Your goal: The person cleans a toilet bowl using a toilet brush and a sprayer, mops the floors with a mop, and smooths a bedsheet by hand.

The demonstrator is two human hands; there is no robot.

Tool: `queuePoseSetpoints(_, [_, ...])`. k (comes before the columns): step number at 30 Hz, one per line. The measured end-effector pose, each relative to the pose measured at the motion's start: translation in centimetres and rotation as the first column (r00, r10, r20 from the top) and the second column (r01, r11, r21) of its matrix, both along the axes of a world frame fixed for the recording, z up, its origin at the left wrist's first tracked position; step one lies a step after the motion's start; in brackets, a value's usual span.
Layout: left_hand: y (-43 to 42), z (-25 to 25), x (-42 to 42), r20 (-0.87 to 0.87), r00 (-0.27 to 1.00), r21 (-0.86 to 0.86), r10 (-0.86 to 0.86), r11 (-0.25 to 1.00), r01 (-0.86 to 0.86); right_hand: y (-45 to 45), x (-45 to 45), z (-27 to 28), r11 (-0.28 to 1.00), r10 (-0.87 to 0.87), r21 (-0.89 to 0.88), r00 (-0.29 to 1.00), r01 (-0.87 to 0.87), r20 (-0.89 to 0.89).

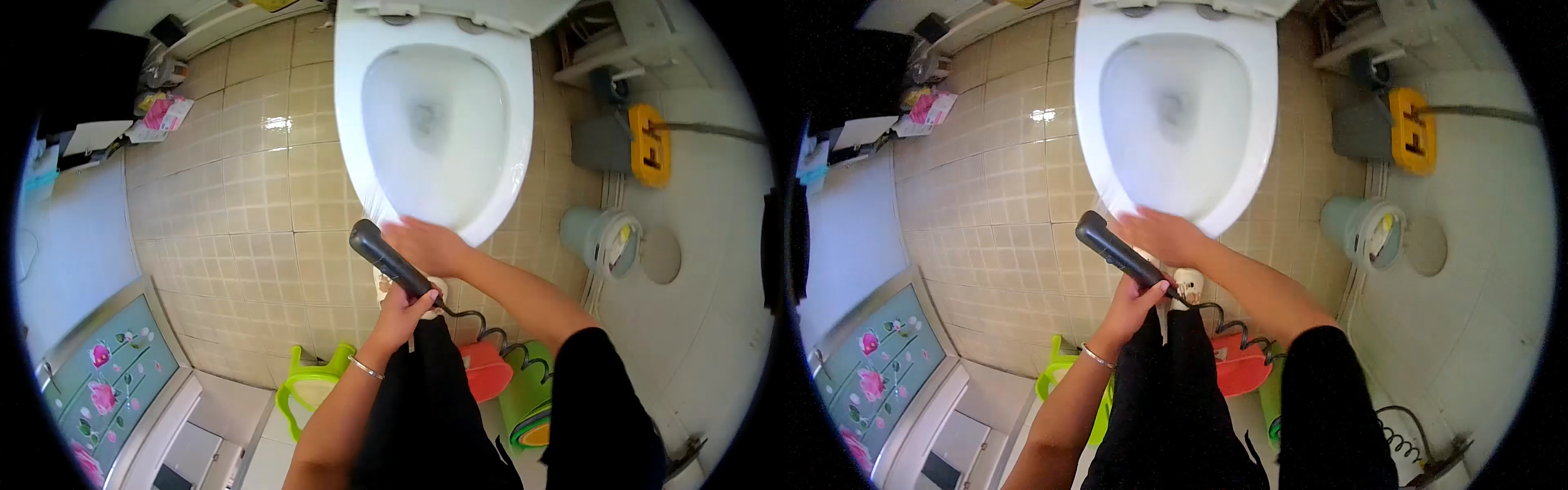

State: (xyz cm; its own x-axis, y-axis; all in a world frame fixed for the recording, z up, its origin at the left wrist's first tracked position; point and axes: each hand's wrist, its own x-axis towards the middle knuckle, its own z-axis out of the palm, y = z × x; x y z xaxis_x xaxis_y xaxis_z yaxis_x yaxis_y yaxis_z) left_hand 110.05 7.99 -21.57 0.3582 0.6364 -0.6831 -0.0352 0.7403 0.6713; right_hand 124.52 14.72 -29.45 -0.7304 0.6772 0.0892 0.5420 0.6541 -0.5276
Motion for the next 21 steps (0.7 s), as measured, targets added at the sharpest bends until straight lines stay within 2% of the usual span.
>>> queuePoseSetpoints(1, [0.3, 0.0, -0.3, 0.010, 1.000, 0.003, 0.017, 1.000, -0.017, -0.6, 0.8, -0.4, 0.975, 0.189, 0.108, 0.979, -0.196, 0.079])
queuePoseSetpoints(2, [0.7, -0.3, -0.5, -0.011, 0.998, -0.059, 0.068, 0.996, -0.068, 0.0, 0.2, -1.1, 0.971, 0.203, 0.110, 0.975, -0.212, 0.088])
queuePoseSetpoints(4, [2.0, -0.7, -0.7, -0.093, 0.981, -0.104, 0.168, 0.979, -0.177, 3.1, -3.0, -1.1, 0.997, -0.040, -0.071, 0.993, 0.032, -0.110])
queuePoseSetpoints(6, [3.6, -1.3, -1.0, -0.083, 0.967, -0.080, 0.240, 0.966, -0.247, 10.7, -6.5, 0.5, 0.876, -0.192, -0.418, 0.969, 0.241, 0.156])
queuePoseSetpoints(7, [4.1, -1.6, -1.3, -0.075, 0.950, -0.072, 0.303, 0.949, -0.308, 13.4, -8.1, -4.8, 0.947, -0.291, 0.146, 0.957, 0.286, 0.013])
queuePoseSetpoints(9, [6.2, -2.2, -1.9, -0.054, 0.931, -0.066, 0.361, 0.929, -0.364, 17.8, -7.4, -1.5, 0.930, -0.130, 0.325, 0.980, 0.172, -0.148])
queuePoseSetpoints(10, [7.0, -2.5, -2.4, -0.028, 0.923, -0.091, 0.383, 0.919, -0.384, 17.4, -7.3, -1.2, 0.933, -0.113, 0.325, 0.984, 0.152, -0.136])
queuePoseSetpoints(11, [7.8, -2.7, -2.7, 0.003, 0.914, -0.113, 0.406, 0.908, -0.404, 16.2, -7.2, -0.4, 0.999, -0.049, 0.013, 0.998, 0.049, 0.034])
queuePoseSetpoints(12, [8.6, -2.7, -2.6, 0.013, 0.878, -0.146, 0.478, 0.870, -0.472, 15.1, -6.7, 0.5, 0.954, 0.060, -0.300, 0.981, -0.002, 0.183])
queuePoseSetpoints(13, [9.4, -2.6, -2.7, 0.034, 0.871, -0.145, 0.490, 0.865, -0.481, 13.1, -5.8, -1.7, 0.978, 0.196, -0.053, 0.979, -0.199, -0.065])
queuePoseSetpoints(15, [10.6, -2.8, -2.9, 0.030, 0.887, -0.048, 0.462, 0.887, -0.460, 15.6, -5.9, -1.3, 0.948, 0.308, -0.045, 0.945, -0.315, -0.109])
queuePoseSetpoints(17, [11.9, -3.3, -2.8, 0.039, 0.891, -0.063, 0.452, 0.891, -0.450, 20.0, -6.1, -2.7, 0.989, -0.132, -0.080, 0.988, 0.126, -0.079])
queuePoseSetpoints(18, [12.9, -3.1, -2.9, 0.056, 0.904, -0.041, 0.424, 0.906, -0.422, 24.5, -5.8, -2.7, 0.998, 0.011, -0.063, 0.998, -0.007, 0.058])
queuePoseSetpoints(19, [13.9, -3.1, -3.1, 0.071, 0.916, -0.018, 0.395, 0.919, -0.394, 27.2, -5.9, -2.0, 0.985, -0.136, 0.125, 0.984, 0.121, 0.116])
queuePoseSetpoints(21, [15.9, -3.1, -3.2, 0.052, 0.922, -0.007, 0.384, 0.923, -0.384, 28.4, -6.5, -2.2, 0.893, -0.243, 0.371, 0.966, 0.256, -0.084])
